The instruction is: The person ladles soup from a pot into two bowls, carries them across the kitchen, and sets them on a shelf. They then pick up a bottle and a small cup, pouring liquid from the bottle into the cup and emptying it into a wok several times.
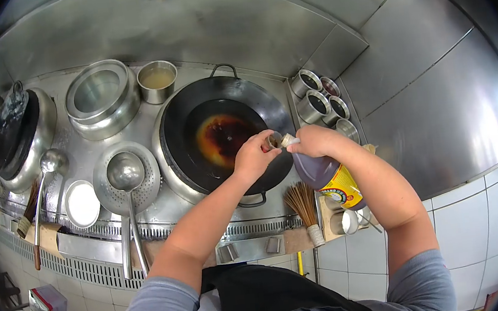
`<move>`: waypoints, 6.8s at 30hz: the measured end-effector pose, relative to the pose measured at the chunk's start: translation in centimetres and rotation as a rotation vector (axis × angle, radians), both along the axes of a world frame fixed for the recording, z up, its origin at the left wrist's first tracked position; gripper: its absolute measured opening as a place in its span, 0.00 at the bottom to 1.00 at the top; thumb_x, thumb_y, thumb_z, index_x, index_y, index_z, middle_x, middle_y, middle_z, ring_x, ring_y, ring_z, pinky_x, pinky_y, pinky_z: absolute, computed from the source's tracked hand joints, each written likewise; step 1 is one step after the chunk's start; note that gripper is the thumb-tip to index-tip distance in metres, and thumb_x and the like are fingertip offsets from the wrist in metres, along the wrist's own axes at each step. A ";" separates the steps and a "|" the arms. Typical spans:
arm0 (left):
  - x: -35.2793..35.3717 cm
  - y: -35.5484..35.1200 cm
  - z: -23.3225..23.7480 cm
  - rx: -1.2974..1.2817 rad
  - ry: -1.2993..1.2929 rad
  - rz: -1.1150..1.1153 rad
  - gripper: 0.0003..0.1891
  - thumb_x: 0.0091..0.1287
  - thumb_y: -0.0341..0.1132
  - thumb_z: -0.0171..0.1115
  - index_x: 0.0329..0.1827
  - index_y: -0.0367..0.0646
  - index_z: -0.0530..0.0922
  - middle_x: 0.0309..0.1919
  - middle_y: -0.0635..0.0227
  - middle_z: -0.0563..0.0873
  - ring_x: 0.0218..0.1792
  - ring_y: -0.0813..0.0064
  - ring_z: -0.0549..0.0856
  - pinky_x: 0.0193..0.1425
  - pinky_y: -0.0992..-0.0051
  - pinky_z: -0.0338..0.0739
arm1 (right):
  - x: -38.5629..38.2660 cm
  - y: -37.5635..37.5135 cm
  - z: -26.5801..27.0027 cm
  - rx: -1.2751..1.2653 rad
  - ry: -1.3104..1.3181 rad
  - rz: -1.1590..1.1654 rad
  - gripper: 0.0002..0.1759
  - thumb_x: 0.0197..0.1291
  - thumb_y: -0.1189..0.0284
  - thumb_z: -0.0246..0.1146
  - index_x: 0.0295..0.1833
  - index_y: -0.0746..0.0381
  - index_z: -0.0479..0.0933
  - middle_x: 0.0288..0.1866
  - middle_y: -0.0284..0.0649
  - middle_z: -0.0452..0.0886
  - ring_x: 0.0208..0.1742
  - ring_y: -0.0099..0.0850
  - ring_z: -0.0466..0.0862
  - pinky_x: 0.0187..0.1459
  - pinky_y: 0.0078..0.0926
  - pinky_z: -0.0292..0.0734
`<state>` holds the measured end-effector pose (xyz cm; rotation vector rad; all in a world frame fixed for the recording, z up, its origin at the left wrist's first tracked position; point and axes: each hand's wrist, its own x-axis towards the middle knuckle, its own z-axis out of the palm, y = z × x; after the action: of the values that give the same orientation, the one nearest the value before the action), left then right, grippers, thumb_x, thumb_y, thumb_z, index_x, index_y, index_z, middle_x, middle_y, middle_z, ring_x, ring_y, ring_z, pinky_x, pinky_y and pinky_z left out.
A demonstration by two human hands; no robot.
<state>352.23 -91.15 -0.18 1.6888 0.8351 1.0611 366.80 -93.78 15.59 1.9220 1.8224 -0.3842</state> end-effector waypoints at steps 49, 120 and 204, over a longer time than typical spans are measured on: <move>0.7 -0.5 -0.3 -0.116 -0.017 -0.065 0.28 0.55 0.36 0.76 0.61 0.46 0.79 0.32 0.63 0.82 0.31 0.70 0.81 0.41 0.72 0.78 | -0.6 0.0 0.4 -0.096 -0.091 -0.059 0.30 0.64 0.48 0.62 0.47 0.69 0.83 0.47 0.58 0.84 0.51 0.52 0.84 0.53 0.43 0.77; -12.8 -19.2 16.4 -0.033 -0.488 0.536 0.24 0.72 0.36 0.62 0.67 0.44 0.65 0.37 0.61 0.86 0.32 0.76 0.85 0.35 0.78 0.77 | -7.8 -15.8 1.8 0.225 1.274 0.488 0.17 0.63 0.63 0.66 0.35 0.68 0.76 0.25 0.47 0.78 0.26 0.31 0.77 0.32 0.33 0.72; -138.1 -42.9 6.9 0.416 -0.581 2.255 0.21 0.78 0.40 0.51 0.67 0.40 0.61 0.45 0.58 0.81 0.44 0.66 0.86 0.54 0.68 0.79 | -151.4 -25.8 -11.5 -0.748 1.360 1.496 0.21 0.66 0.56 0.60 0.35 0.66 0.75 0.31 0.55 0.81 0.36 0.55 0.82 0.38 0.48 0.75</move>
<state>214.16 -134.08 6.76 -0.2316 2.0888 2.9524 215.44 -119.53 4.05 -0.6814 2.5315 -1.5820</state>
